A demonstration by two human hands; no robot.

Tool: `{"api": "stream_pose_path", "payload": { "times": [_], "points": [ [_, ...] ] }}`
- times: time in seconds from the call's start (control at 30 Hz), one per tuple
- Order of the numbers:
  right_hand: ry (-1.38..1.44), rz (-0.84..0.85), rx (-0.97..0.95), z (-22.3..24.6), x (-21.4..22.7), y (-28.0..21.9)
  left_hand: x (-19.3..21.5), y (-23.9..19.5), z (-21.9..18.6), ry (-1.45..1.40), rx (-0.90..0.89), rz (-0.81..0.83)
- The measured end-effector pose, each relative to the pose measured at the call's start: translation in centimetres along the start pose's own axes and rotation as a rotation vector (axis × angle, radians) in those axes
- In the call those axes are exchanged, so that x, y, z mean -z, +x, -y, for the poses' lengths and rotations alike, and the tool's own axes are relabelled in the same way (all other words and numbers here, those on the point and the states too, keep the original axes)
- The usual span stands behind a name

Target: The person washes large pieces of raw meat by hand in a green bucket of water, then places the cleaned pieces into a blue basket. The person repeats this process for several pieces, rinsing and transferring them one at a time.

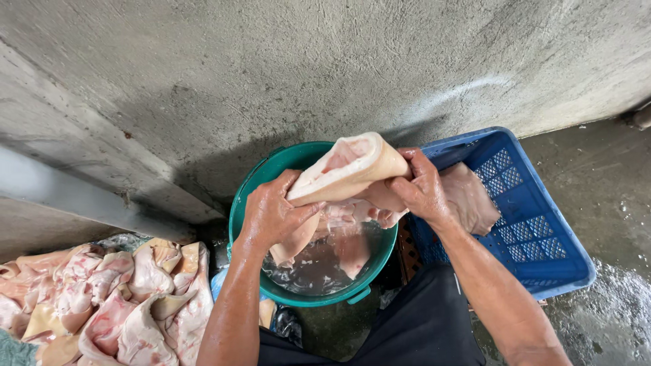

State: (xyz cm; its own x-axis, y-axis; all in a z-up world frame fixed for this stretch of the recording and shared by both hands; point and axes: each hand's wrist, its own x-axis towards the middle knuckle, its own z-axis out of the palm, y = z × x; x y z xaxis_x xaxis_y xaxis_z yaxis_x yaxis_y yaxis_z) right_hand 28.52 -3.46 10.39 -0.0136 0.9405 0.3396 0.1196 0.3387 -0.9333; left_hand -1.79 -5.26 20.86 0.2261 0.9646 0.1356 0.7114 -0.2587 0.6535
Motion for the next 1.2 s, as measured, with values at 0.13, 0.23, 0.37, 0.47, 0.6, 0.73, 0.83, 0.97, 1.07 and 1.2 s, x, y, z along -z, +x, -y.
{"api": "stream_pose_path", "payload": {
  "times": [0.13, 0.23, 0.37, 0.47, 0.6, 0.73, 0.83, 0.97, 1.07, 1.2],
  "points": [
    [-0.118, -0.033, -0.082, -1.1, -1.2, -1.1, 0.1, -0.9, 0.7, 0.018, -0.041, -0.036],
    [-0.007, -0.013, -0.117, -1.9, -2.3, -1.6, 0.1, -1.4, 1.2, 0.03, 0.022, -0.004],
    [0.117, 0.013, -0.096, -2.4, -3.3, -1.7, 0.4, -1.9, 1.6, 0.019, 0.037, -0.01],
    [0.085, 0.014, -0.088, -2.4, -3.4, -1.9, 0.5, -2.0, 1.6, 0.008, 0.046, -0.003],
    [0.155, 0.009, -0.098, -2.2, -3.4, -1.9, 0.7, -2.3, 1.4, 0.001, 0.047, -0.002],
    [0.143, -0.002, -0.099, -2.1, -3.1, -2.0, 0.6, -2.4, 1.3, -0.012, 0.044, -0.005],
    [0.14, -0.004, -0.06, -2.2, -2.9, -2.3, 0.4, -2.5, 1.3, 0.014, 0.05, 0.016],
    [0.193, 0.004, -0.032, -1.7, -2.8, -2.3, 0.6, -2.4, 0.9, 0.015, 0.004, -0.018],
    [0.175, -0.024, -0.028, -0.6, -2.7, -1.8, 1.3, -2.2, 0.1, 0.017, -0.022, -0.036],
    [0.247, -0.038, -0.005, 2.2, -1.8, -0.4, 3.4, -1.4, -1.7, 0.029, -0.079, -0.085]
  ]
}}
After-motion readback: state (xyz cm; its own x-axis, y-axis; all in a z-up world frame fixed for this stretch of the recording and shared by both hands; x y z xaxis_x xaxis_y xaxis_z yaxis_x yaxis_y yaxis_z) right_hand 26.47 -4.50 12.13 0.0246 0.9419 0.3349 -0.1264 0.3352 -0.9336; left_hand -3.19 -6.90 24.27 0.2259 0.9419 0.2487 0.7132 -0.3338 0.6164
